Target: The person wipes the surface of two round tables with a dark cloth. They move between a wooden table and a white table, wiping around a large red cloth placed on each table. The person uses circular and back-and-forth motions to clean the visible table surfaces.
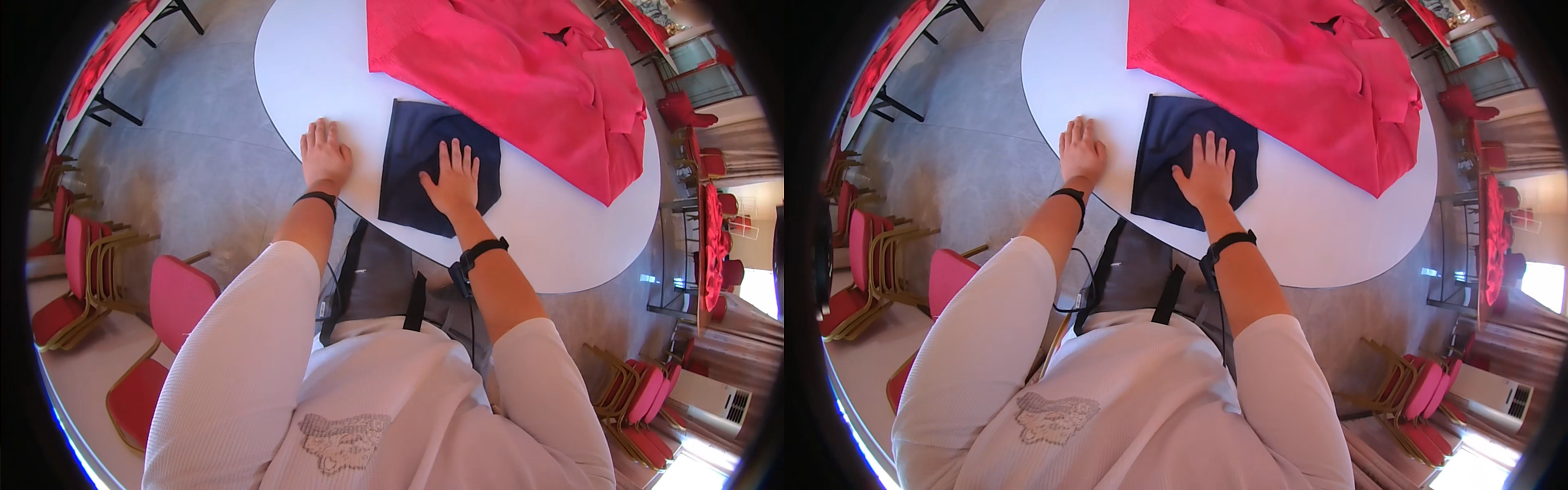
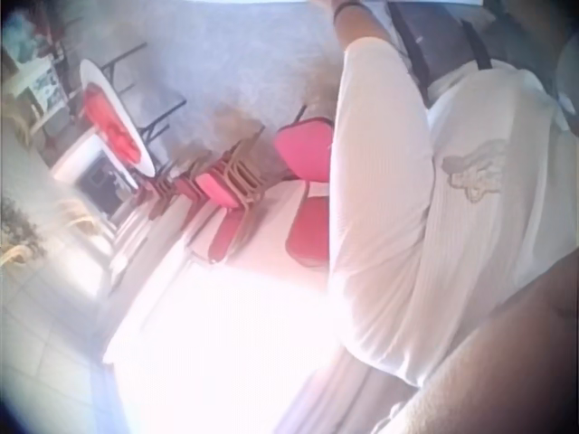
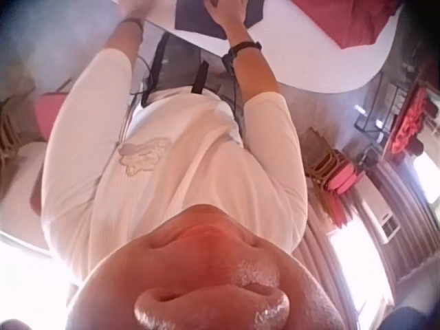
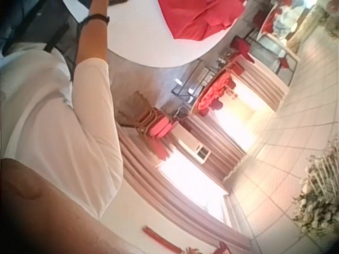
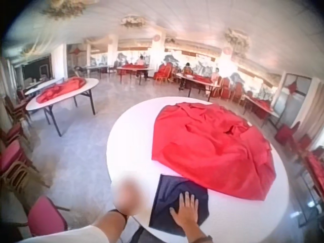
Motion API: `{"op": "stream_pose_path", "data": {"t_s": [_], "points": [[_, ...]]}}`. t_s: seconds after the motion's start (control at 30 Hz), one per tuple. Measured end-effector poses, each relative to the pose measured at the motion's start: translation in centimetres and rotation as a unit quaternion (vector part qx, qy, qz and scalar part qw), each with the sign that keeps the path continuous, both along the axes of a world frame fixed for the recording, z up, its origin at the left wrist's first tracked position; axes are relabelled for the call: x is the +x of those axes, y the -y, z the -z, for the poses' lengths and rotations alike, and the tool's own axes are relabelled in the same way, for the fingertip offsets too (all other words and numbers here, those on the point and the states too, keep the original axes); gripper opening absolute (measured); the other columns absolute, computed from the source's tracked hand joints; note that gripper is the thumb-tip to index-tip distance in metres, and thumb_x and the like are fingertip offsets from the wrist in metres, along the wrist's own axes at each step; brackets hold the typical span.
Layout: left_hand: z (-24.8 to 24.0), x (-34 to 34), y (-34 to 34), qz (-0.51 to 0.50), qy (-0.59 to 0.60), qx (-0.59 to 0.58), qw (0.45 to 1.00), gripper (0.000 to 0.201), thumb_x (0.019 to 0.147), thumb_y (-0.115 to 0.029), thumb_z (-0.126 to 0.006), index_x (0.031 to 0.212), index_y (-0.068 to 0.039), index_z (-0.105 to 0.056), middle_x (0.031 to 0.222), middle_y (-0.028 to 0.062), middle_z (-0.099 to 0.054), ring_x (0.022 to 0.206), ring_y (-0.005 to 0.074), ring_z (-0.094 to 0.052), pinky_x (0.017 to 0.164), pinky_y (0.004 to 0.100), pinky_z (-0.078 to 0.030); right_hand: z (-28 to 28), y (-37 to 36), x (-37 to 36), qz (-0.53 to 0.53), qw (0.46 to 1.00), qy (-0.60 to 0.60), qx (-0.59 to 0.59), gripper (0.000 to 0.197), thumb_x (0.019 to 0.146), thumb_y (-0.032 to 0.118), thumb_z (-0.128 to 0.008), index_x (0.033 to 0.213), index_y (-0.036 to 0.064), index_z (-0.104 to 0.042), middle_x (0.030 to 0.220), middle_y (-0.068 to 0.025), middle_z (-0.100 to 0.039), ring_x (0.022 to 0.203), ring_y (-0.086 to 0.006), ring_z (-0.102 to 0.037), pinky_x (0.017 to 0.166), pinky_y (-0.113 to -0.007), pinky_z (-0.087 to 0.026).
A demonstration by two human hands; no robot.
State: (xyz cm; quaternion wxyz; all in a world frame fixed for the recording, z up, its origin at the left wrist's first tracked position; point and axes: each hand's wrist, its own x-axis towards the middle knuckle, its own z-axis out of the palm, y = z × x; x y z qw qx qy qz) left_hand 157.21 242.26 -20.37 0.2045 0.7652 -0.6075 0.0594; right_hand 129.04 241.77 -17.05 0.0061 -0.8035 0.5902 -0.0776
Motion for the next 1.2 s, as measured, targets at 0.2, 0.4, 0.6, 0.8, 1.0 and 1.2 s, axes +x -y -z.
{"op": "stream_pose_path", "data": {"t_s": [0.2, 0.4, 0.6, 0.8, 1.0, 1.2], "points": [[-0.5, 0.1, 0.1, -0.004, -0.002, 0.003, 1.0, 0.056, 0.089, -0.026, -0.05, 0.141, -0.006, -0.056, 0.153, 0.0184, -0.046, 0.146, 0.0347, -0.036, 0.122, 0.0506, -0.024, -0.6, 1.7, -6.7, 0.071, 0.997, -0.003, -0.009, 0.076, 0.094, 0.051, -0.058, 0.157, 0.0157, -0.035, 0.164, -0.0126, -0.031, 0.15, -0.0375, -0.027, 0.123, -0.053, -0.019], [-0.8, -0.2, 0.5, 0.003, -0.009, -0.003, 1.0, 0.056, 0.088, -0.025, -0.052, 0.14, -0.006, -0.057, 0.152, 0.0185, -0.046, 0.145, 0.0349, -0.037, 0.121, 0.0511, -0.025, 0.3, 0.7, -17.5, 0.181, 0.983, -0.032, 0.027, 0.079, 0.096, 0.056, -0.05, 0.16, 0.017, -0.026, 0.166, -0.0117, -0.025, 0.153, -0.0373, -0.021, 0.124, -0.052, -0.016], [-0.3, 0.2, 0.1, -0.002, -0.007, -0.019, 1.0, 0.055, 0.087, -0.024, -0.054, 0.139, -0.005, -0.057, 0.152, 0.0189, -0.047, 0.145, 0.0352, -0.038, 0.121, 0.0516, -0.025, -0.4, 0.5, -20.3, 0.21, 0.974, -0.029, 0.082, 0.08, 0.098, 0.058, -0.046, 0.162, 0.0165, -0.02, 0.168, -0.0135, -0.018, 0.154, -0.0389, -0.016, 0.124, -0.054, -0.013], [-0.3, 0.0, -0.2, 0.009, -0.008, -0.017, 1.0, 0.055, 0.088, -0.024, -0.054, 0.14, -0.005, -0.056, 0.152, 0.0199, -0.046, 0.145, 0.0365, -0.037, 0.121, 0.0521, -0.025, 0.6, 0.1, -17.3, 0.266, 0.958, -0.04, 0.1, 0.091, 0.096, 0.064, -0.044, 0.161, 0.0055, -0.018, 0.167, -0.0244, -0.013, 0.152, -0.0499, -0.013, 0.121, -0.063, -0.012], [0.1, 0.6, -0.5, 0.01, -0.006, -0.019, 1.0, 0.056, 0.087, -0.023, -0.054, 0.141, -0.005, -0.055, 0.153, 0.0199, -0.045, 0.145, 0.0372, -0.037, 0.121, 0.0529, -0.025, -0.6, -0.7, -14.0, 0.254, 0.955, -0.026, 0.152, 0.098, 0.094, 0.068, -0.042, 0.162, 0.0038, -0.012, 0.167, -0.0267, -0.006, 0.152, -0.0518, -0.006, 0.121, -0.063, -0.006], [0.4, 0.6, -0.4, 0.017, -0.007, -0.02, 1.0, 0.057, 0.087, -0.021, -0.054, 0.14, -0.003, -0.054, 0.152, 0.0208, -0.045, 0.144, 0.0385, -0.037, 0.12, 0.0535, -0.026, -1.8, -1.7, -14.0, 0.234, 0.953, -0.003, 0.194, 0.101, 0.093, 0.069, -0.045, 0.162, 0.0045, -0.01, 0.168, -0.0263, -0.001, 0.153, -0.0504, 0.001, 0.122, -0.063, -0.002]]}}
